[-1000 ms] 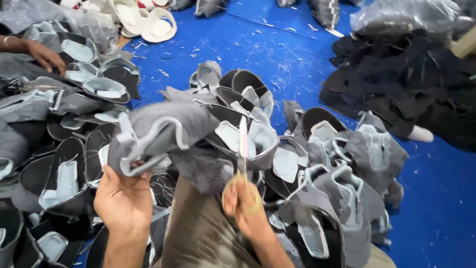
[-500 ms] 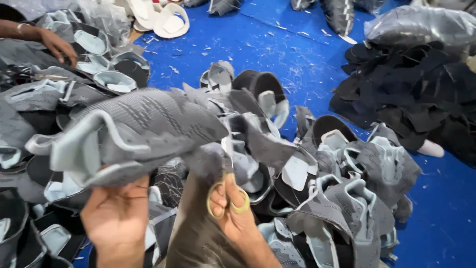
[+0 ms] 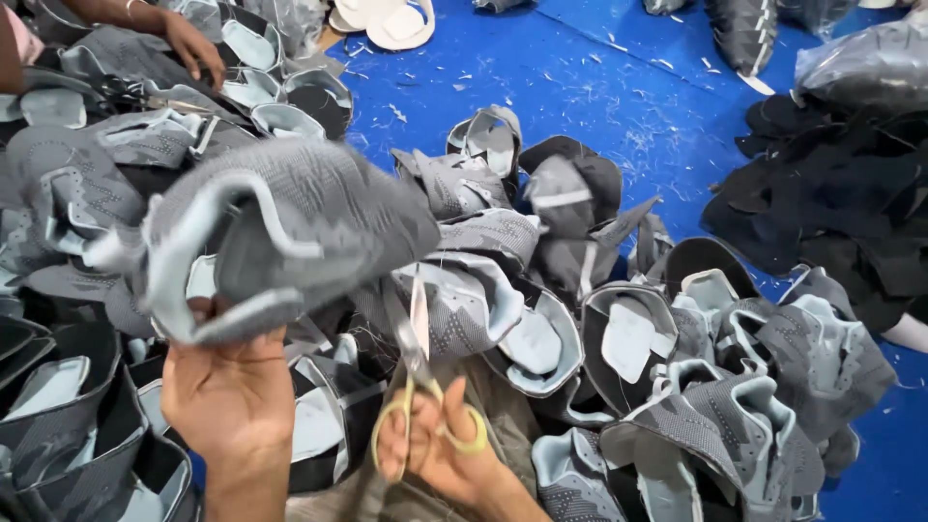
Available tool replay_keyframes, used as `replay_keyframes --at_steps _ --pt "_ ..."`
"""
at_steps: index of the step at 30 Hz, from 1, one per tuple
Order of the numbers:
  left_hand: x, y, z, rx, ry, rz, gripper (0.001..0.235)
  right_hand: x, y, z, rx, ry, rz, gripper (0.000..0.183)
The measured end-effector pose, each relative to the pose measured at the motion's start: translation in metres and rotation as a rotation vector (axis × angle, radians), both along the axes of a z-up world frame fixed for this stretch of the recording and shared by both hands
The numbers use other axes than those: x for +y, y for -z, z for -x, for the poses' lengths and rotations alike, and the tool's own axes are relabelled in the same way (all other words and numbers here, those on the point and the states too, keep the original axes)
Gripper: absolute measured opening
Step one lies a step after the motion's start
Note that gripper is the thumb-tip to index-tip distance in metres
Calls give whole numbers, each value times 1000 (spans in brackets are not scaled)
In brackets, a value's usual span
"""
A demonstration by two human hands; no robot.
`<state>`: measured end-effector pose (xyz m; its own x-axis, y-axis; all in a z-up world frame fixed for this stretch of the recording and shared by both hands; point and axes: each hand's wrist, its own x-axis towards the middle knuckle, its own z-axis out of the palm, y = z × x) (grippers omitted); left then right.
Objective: The person trims excess material and thread from shoe upper components using scissors.
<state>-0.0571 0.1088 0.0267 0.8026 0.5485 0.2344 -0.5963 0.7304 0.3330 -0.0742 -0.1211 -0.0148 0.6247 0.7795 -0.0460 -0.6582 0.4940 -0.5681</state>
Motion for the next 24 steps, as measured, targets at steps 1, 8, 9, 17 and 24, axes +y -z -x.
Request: replay_keyframes --at_steps 1,8,9,17,24 --pt "4 9 1 66 -5 67 22 4 3 -8 48 -3 -169 69" --pt "22 -46 9 49 -61 82 32 17 20 -17 345 76 -305 46" --pt "28 -46 7 2 -70 126 29 13 18 -9 183 133 -176 44" --pt "22 -66 16 -37 -145 104 32 24 -22 -3 -339 34 97 67" --pt "39 -79 43 288 -237 -273 34 20 8 -90 -280 469 465 48"
